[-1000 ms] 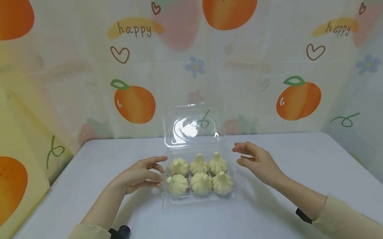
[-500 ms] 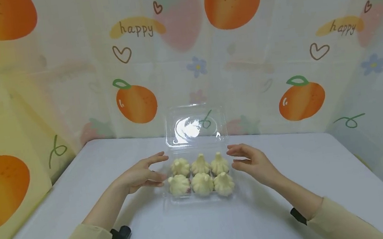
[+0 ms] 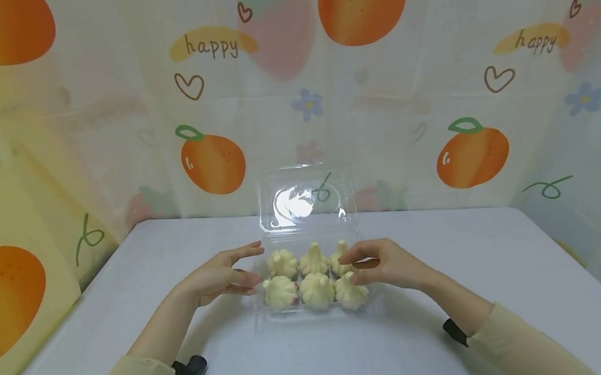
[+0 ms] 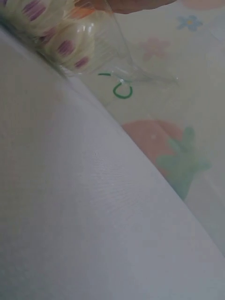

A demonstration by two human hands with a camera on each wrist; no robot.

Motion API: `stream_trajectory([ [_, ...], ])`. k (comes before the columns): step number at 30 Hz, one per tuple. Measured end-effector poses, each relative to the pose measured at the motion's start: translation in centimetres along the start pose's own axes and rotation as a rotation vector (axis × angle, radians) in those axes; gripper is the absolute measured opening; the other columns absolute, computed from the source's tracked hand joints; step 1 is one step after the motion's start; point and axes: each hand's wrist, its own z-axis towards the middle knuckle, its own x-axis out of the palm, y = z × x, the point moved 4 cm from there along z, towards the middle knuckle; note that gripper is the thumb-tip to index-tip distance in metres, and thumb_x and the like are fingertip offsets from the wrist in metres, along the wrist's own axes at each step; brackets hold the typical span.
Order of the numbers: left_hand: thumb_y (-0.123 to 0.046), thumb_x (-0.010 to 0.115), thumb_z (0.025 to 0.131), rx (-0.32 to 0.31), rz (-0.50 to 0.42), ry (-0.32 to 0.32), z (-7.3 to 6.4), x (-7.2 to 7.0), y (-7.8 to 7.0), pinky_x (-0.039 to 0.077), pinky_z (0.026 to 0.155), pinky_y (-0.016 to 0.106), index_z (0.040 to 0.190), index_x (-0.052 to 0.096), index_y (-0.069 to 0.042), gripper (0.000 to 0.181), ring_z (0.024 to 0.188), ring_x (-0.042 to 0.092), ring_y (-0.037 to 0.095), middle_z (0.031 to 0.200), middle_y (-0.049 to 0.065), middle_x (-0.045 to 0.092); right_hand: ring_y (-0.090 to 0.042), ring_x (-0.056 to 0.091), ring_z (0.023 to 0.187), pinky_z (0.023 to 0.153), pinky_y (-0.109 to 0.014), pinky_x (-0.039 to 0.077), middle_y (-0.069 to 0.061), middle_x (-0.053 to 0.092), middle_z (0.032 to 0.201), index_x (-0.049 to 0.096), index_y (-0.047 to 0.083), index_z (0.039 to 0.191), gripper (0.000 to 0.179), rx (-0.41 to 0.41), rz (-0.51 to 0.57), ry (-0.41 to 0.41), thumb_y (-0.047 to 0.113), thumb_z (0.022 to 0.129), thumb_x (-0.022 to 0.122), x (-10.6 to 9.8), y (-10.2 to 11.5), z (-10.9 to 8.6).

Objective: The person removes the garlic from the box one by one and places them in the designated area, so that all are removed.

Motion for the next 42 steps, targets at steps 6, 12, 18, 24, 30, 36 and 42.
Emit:
stream_trajectory([
  [6,-0.009,0.07,0.088,-0.005,0.001,-0.005,-0.03,0.06,-0.06,0.062,0.089,0.029,0.154,0.029,-0.004,0.077,0.1,0.065,0.018,0.169,0.005,0.012,-0.03,0.065,0.118,0.104,-0.033,0.055,-0.018,0.066,0.126,0.066,0.001,0.122,0.042,0.015,-0.056,0.037,0.018,0.085,0.077,0.18,-0.03,0.07],
  [12,-0.009,0.071,0.088,-0.002,0.001,-0.009,-0.06,0.12,-0.13,0.062,0.088,0.029,0.154,0.029,-0.003,0.078,0.101,0.065,0.019,0.169,0.006,0.012,-0.034,0.064,0.121,0.105,-0.034,0.054,-0.021,0.067,0.124,0.067,-0.002,0.12,0.041,0.013,-0.087,0.037,0.016,0.084,0.077,0.2,-0.14,0.19],
  [18,-0.009,0.071,0.088,0.007,-0.001,-0.007,-0.11,0.13,-0.01,0.062,0.087,0.028,0.154,0.029,-0.003,0.078,0.1,0.064,0.018,0.169,0.006,0.012,-0.035,0.065,0.119,0.1,-0.028,0.057,-0.021,0.07,0.119,0.069,-0.002,0.115,0.036,-0.002,-0.09,0.041,0.011,0.083,0.077,0.26,-0.52,0.38],
  [24,-0.009,0.07,0.088,0.01,-0.01,-0.003,-0.05,0.19,-0.04,0.062,0.085,0.026,0.154,0.028,-0.002,0.079,0.098,0.065,0.018,0.169,0.007,0.011,-0.03,0.068,0.114,0.096,-0.026,0.059,-0.015,0.073,0.112,0.073,0.002,0.109,0.028,-0.038,-0.134,0.028,0.008,0.082,0.077,0.39,-0.44,0.39],
  [30,-0.009,0.07,0.088,0.01,-0.011,-0.003,-0.01,0.18,0.01,0.062,0.085,0.026,0.154,0.029,-0.002,0.078,0.096,0.064,0.016,0.169,0.007,0.011,-0.02,0.073,0.104,0.089,-0.022,0.06,-0.007,0.077,0.105,0.077,0.01,0.103,0.022,-0.042,-0.21,0.007,0.012,0.082,0.079,0.54,-0.37,0.46],
  [36,-0.008,0.069,0.088,0.006,-0.002,-0.006,-0.03,0.27,-0.13,0.062,0.085,0.027,0.154,0.029,-0.002,0.078,0.097,0.064,0.014,0.169,0.007,0.011,-0.017,0.075,0.092,0.075,-0.018,0.06,-0.004,0.078,0.103,0.078,0.013,0.103,0.023,-0.002,-0.216,0.003,0.018,0.081,0.08,0.7,-0.34,0.42],
  [42,-0.008,0.07,0.088,-0.002,0.002,-0.013,-0.16,0.31,-0.23,0.062,0.086,0.028,0.154,0.03,-0.002,0.078,0.096,0.065,0.011,0.169,0.007,0.011,-0.012,0.075,0.086,0.072,-0.018,0.06,-0.004,0.078,0.101,0.078,0.013,0.102,0.022,-0.015,-0.237,-0.017,0.019,0.081,0.08,0.79,-0.29,0.48],
])
